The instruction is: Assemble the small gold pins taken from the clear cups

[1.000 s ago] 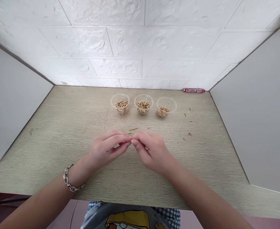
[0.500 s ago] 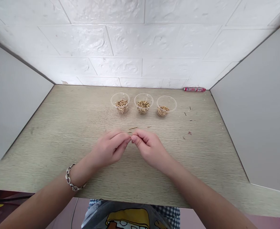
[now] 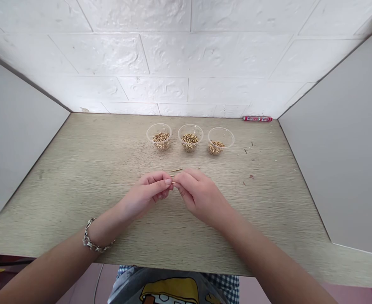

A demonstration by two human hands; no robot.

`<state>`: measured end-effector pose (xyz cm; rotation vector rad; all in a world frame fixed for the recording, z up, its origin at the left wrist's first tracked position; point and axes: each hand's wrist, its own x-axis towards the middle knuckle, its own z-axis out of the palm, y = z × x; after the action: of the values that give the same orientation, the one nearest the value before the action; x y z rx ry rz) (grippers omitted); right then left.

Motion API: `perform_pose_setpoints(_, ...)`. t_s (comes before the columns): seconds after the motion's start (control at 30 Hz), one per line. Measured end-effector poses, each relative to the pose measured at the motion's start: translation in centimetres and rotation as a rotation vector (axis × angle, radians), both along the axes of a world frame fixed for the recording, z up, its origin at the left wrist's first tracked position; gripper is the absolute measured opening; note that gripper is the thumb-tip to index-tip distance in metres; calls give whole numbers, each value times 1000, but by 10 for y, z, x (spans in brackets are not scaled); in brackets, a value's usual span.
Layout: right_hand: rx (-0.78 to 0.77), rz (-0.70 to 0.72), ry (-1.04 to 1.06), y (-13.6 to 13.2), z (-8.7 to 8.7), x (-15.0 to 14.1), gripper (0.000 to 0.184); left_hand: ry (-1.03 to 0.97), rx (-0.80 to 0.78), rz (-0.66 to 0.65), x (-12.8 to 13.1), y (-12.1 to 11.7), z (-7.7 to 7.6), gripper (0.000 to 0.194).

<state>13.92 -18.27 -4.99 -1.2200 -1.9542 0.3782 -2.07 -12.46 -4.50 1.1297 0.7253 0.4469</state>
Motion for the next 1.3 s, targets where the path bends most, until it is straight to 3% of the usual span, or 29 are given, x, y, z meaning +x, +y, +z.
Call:
perform_pose_setpoints(0.1, -32, 1, 10, 0, 2, 0, 14, 2, -18, 12, 0, 0, 1, 22)
perform_pose_setpoints(0.23, -198, -118, 57, -1, 6, -1, 6, 57, 114, 42, 0, 0, 5, 22)
perform_pose_setpoints(0.33, -305, -108, 133, -1, 8, -1, 18, 100, 193, 32, -1, -1, 7, 21)
perform_pose_setpoints(0.43, -311, -76, 179, -1, 9, -1, 22, 117, 218, 12, -2, -1, 6, 21)
perform_pose_setpoints(0.57, -299, -112, 243, -1, 8, -2, 19, 28, 98, 55, -2, 0, 2, 26)
perform_pose_setpoints(0.67, -197, -171, 225, 0, 6, -2, 13, -60, -75, 105, 0, 1, -1, 30)
perform_pose_setpoints(0.73, -109, -206, 153, 0, 4, -1, 9, -39, -84, 119, 0, 2, -2, 28)
perform_pose_setpoints(0.83, -21, -210, 43, 0, 0, 0, 9, 27, 24, 129, -1, 3, 0, 28)
perform_pose_setpoints(1.0, 30, -197, -61, 0, -5, -1, 9, 220, 350, 53, -6, 4, 9, 33)
perform_pose_setpoints(1.1, 61, -183, -80, -1, -5, -1, 9, 292, 443, 24, -7, 5, 12, 28)
perform_pose_setpoints(1.17, 71, -190, -34, -1, -4, 1, 14, 315, 468, 28, -6, 7, 13, 27)
perform_pose_setpoints(1.3, -6, -282, 237, -1, -3, 7, 44, 357, 619, 52, -9, 4, 19, 29)
